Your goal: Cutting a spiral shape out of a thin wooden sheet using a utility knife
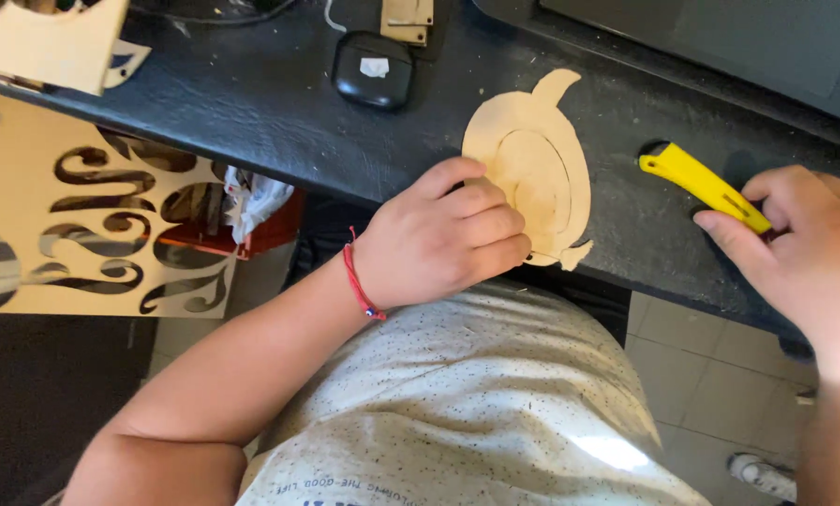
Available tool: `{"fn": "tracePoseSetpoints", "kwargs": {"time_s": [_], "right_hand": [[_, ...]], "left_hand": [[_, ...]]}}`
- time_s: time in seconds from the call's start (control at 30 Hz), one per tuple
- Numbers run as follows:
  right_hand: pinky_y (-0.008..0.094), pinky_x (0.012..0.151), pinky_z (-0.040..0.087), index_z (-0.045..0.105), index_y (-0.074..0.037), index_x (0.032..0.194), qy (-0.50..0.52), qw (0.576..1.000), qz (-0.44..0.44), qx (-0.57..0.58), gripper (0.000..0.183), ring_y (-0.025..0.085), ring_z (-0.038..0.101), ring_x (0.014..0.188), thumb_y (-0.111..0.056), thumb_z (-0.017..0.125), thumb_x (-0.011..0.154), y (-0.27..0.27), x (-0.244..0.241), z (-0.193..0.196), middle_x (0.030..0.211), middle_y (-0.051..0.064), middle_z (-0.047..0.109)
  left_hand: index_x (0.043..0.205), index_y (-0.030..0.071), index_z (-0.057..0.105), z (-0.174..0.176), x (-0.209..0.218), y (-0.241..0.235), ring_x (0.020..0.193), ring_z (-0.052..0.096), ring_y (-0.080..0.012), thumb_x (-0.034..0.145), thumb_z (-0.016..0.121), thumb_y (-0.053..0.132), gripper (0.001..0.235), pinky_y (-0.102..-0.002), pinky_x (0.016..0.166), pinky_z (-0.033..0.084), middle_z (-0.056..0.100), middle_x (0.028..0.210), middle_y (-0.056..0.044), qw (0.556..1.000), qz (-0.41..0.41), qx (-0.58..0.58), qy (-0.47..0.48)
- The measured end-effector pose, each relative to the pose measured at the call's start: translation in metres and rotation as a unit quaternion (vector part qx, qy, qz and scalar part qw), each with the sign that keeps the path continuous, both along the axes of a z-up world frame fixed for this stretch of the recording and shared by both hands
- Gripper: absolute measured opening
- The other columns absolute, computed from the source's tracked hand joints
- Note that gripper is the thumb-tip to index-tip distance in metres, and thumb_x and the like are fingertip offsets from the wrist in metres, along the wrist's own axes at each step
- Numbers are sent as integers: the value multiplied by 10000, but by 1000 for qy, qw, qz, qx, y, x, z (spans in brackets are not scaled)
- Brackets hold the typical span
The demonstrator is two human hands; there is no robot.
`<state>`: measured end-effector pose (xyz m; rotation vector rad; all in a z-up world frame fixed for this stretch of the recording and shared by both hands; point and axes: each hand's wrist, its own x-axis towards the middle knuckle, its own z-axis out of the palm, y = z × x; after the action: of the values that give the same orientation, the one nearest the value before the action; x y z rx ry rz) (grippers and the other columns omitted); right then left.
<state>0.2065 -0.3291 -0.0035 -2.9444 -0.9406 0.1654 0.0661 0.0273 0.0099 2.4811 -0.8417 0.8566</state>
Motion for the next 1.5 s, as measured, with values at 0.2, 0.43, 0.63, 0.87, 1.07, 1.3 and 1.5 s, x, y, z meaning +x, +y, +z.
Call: {"fn": "tracePoseSetpoints", "kwargs": {"time_s": [0.2,0.43,0.63,0.87,1.07,1.3,1.5], "right_hand": [[382,949,524,735,42,1228,-67,993,45,91,419,293,636,1016,-262,910,998,25,-25,31,1119,184,677],[229,643,503,608,14,1184,333,761,-168,531,502,101,608,738,-187,738,743,107,-117,73,1003,89,705],[339,720,576,629,69,1107,483,609,-252,577,313,227,677,815,-87,682,840,124,-132,63,970,177,713],[355,711,589,617,75,1070,492,604,-232,582,263,238,684,810,-79,673,864,124,-142,66,970,191,709],[391,811,599,611,84,1065,491,604,-209,592,262,276,693,893,-62,671,857,114,-148,59,1041,225,702],[320,763,600,612,84,1066,463,663,-165,565,282,218,687,849,-100,675,863,110,-148,66,977,174,707],[226,637,531,633,23,975,351,779,-190,484,163,111,626,725,-74,674,851,121,-149,73,860,90,697]], "left_hand": [[1115,47,637,31,-6,-1,898,638,-211,1009,658,68,110,-344,828,566,672,1019,-83,991,-53,-108,-50],[959,102,641,85,-15,-29,724,594,-110,977,592,224,133,-256,680,500,656,840,12,851,49,-408,327],[1069,115,626,56,-36,-37,752,505,-49,991,567,234,154,-217,668,449,588,865,65,756,12,-449,476],[1159,113,569,60,-40,-29,784,544,-101,1012,435,308,279,-264,694,463,594,909,35,755,-43,-394,523],[1116,82,524,60,-45,-35,797,546,-162,1022,396,292,263,-312,719,461,576,917,-16,771,-59,-400,492],[1103,75,515,66,-46,-35,784,545,-183,1022,390,282,254,-327,703,449,566,915,-28,765,-74,-402,497],[1031,61,523,72,-46,-38,816,536,-216,997,435,215,180,-351,758,445,556,890,-46,796,-46,-402,450]]}}
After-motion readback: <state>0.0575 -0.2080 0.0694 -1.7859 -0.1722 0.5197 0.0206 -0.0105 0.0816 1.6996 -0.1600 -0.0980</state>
